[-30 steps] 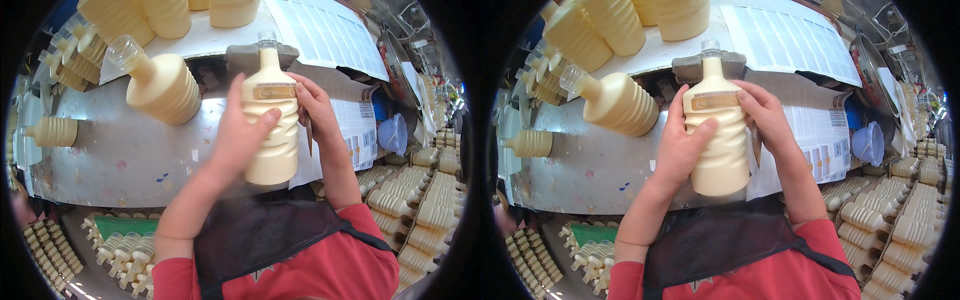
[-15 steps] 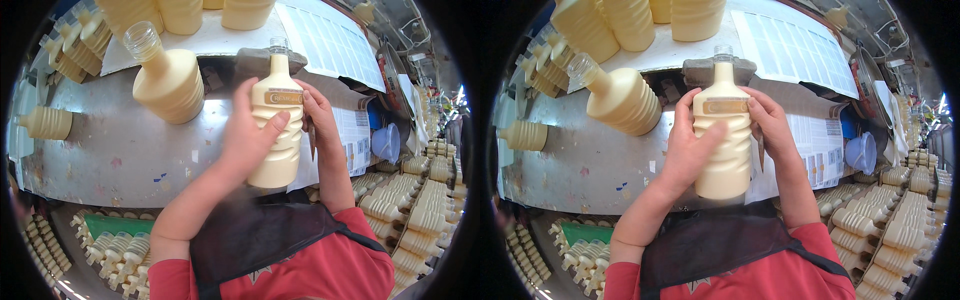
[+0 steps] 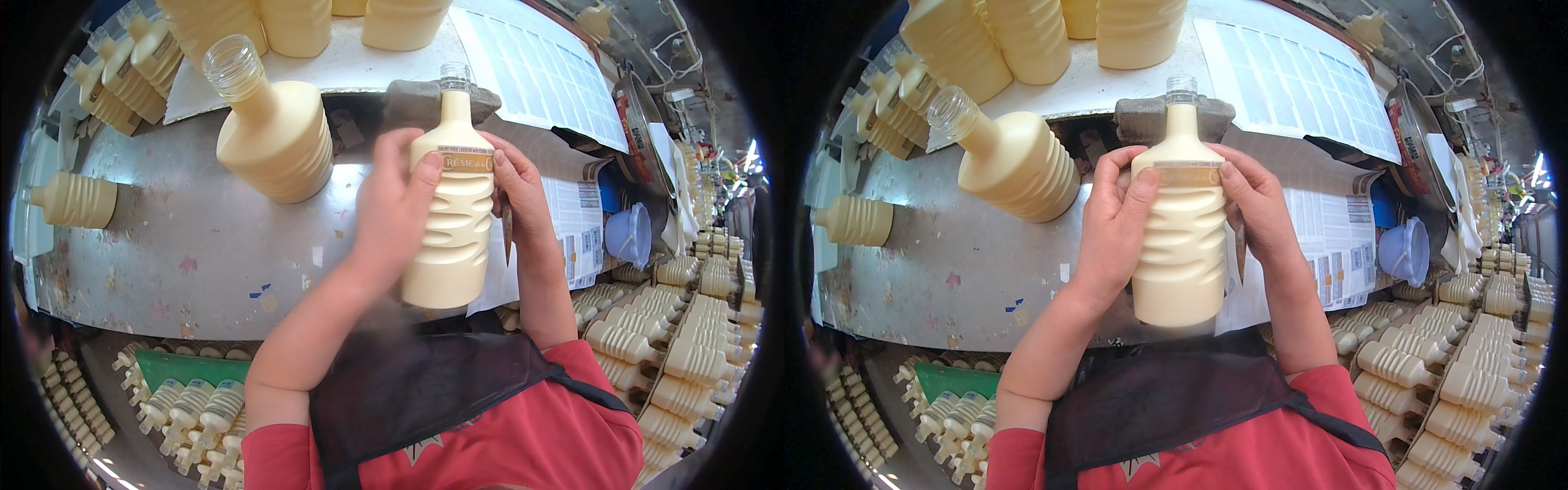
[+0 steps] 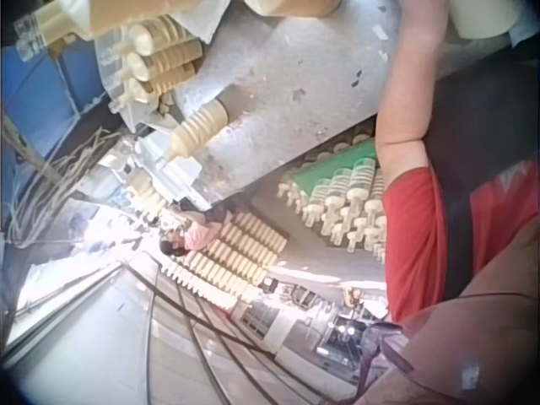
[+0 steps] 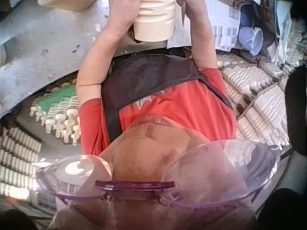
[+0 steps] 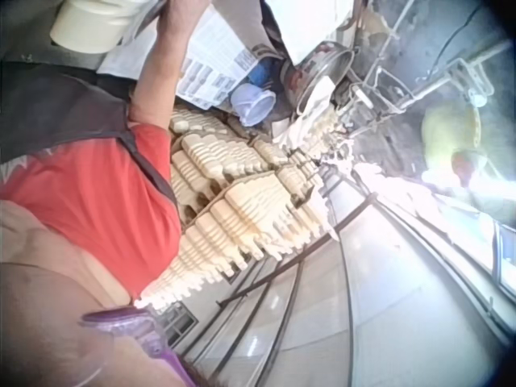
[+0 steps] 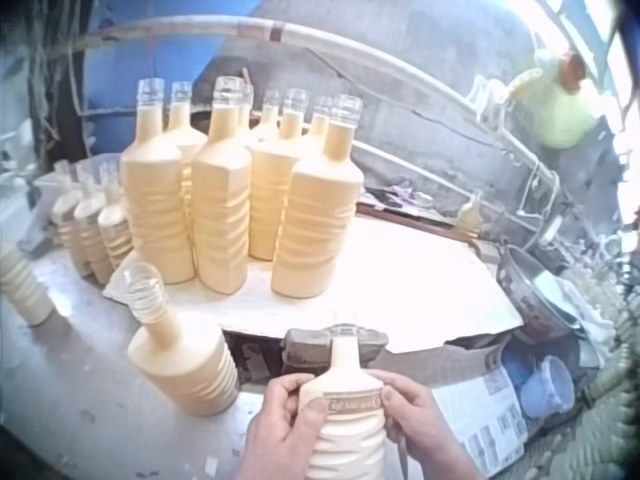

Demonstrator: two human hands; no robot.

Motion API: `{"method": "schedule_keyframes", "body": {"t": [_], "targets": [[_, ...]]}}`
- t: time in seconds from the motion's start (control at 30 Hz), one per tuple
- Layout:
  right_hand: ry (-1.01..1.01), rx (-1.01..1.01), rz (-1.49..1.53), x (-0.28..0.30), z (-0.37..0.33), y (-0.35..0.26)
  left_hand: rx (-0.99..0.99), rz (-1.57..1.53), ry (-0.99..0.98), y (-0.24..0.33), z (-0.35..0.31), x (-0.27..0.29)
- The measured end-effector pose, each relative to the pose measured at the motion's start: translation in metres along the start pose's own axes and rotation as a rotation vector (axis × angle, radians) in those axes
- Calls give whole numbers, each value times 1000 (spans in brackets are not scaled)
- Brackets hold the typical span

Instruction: The person repeatedly picks up cream-colored plastic bottles, applies rectangular labels to their bodies, and smooths them into place. The person also applies smaller neck labels to some bottles. Finished bottles are set aside on the table.

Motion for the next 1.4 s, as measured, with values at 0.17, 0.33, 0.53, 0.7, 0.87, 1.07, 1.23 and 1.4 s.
{"method": "schedule_keyframes", "body": {"t": [0.17,0.33,0.53,0.7,0.87,1.07,1.23,1.4], "targets": [[-15,-2,22,4,0,5,1,40,16,4,-1,1],[22,1,-3,2,0,2,-19,57,27,2,-1,2],[22,-2,14,1,0,3,-62,53,58,-6,1,7],[10,-11,35,3,1,6,175,-268,78,-17,-1,10],[11,-9,28,1,1,4,169,-316,32,-5,-9,9],[9,-14,-14,4,0,2,9,103,-69,11,-15,-13],[-35,-2,-23,0,-3,-11,34,-6,-42,-1,-8,-10],[-23,62,-109,-4,0,-16,201,-271,2,1,1,-8]]}}
Point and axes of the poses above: each hand's wrist, its own z-axis towards the middle knuckle, its own x-axis out of the back of the hand, y = z × x, the point moved 8 cm from there along z, towards the middle knuckle, and after that the axes turned 4 degrees about y, right-handed, at the moved point
